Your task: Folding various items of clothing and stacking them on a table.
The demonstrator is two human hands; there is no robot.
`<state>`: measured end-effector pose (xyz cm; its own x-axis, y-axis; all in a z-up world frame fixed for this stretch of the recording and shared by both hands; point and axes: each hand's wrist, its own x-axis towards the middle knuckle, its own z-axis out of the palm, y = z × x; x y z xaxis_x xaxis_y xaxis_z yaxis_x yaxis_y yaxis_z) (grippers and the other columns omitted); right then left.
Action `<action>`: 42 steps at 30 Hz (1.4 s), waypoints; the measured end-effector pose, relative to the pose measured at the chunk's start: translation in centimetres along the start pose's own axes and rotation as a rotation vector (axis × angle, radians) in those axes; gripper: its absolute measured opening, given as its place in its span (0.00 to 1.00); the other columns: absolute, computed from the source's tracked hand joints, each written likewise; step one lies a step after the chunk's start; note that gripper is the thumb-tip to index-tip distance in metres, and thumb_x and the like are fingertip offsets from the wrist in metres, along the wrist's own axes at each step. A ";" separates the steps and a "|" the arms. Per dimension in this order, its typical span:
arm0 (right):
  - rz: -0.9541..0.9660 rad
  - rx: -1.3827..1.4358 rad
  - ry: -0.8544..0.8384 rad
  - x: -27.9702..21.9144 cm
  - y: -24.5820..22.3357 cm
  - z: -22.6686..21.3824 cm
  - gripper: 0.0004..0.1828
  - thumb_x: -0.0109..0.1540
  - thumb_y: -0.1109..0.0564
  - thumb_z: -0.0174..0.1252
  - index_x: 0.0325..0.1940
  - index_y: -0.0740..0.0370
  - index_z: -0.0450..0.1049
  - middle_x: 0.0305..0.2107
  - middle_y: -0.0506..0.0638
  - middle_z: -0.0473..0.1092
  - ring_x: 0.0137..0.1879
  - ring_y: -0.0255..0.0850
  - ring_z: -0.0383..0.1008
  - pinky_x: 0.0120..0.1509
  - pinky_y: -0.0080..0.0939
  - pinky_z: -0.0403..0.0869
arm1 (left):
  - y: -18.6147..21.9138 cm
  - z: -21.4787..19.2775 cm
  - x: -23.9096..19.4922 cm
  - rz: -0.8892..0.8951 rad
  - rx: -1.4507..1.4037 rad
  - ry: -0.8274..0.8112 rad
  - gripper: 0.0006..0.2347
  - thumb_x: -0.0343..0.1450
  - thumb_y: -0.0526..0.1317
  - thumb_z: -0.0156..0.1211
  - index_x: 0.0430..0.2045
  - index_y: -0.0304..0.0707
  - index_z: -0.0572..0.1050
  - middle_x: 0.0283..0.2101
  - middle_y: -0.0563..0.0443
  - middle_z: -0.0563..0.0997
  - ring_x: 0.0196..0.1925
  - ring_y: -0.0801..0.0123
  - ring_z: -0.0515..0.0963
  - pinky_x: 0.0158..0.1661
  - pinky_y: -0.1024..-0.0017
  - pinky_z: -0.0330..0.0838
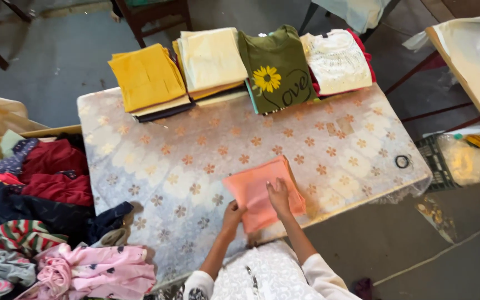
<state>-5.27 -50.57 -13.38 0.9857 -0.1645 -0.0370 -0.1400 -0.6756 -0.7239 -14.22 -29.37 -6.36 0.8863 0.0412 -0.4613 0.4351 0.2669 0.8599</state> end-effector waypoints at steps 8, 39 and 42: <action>0.517 1.385 -0.505 -1.4 -5.6 -2.4 0.44 0.72 0.30 0.39 0.75 0.73 0.56 0.65 0.71 0.58 0.67 0.61 0.60 0.70 0.57 0.60 | 17.2 7.7 -8.6 0.561 0.623 -0.319 0.05 0.63 0.31 0.63 0.25 0.30 0.73 0.65 0.33 0.66 0.68 0.43 0.63 0.62 0.44 0.60; -0.044 -0.174 -0.048 5.9 -11.7 -7.2 0.33 0.47 0.42 0.74 0.46 0.68 0.77 0.37 0.64 0.77 0.41 0.55 0.78 0.43 0.51 0.75 | 1.7 -2.9 2.5 0.083 0.532 0.571 0.16 0.66 0.47 0.69 0.35 0.29 0.80 0.33 0.40 0.85 0.35 0.56 0.84 0.40 0.64 0.76; -0.033 -0.120 -0.264 8.5 -2.0 0.1 0.30 0.47 0.45 0.75 0.45 0.66 0.79 0.37 0.61 0.78 0.42 0.49 0.79 0.47 0.47 0.76 | 1.0 -2.6 3.3 -0.043 0.488 0.454 0.14 0.65 0.44 0.70 0.32 0.29 0.81 0.31 0.42 0.86 0.32 0.62 0.83 0.38 0.67 0.76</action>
<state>3.37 -50.52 -12.33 0.9780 0.0409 -0.2044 -0.1023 -0.7600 -0.6418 -11.31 -26.48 -7.59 0.7581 0.4703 -0.4518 0.5851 -0.1847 0.7896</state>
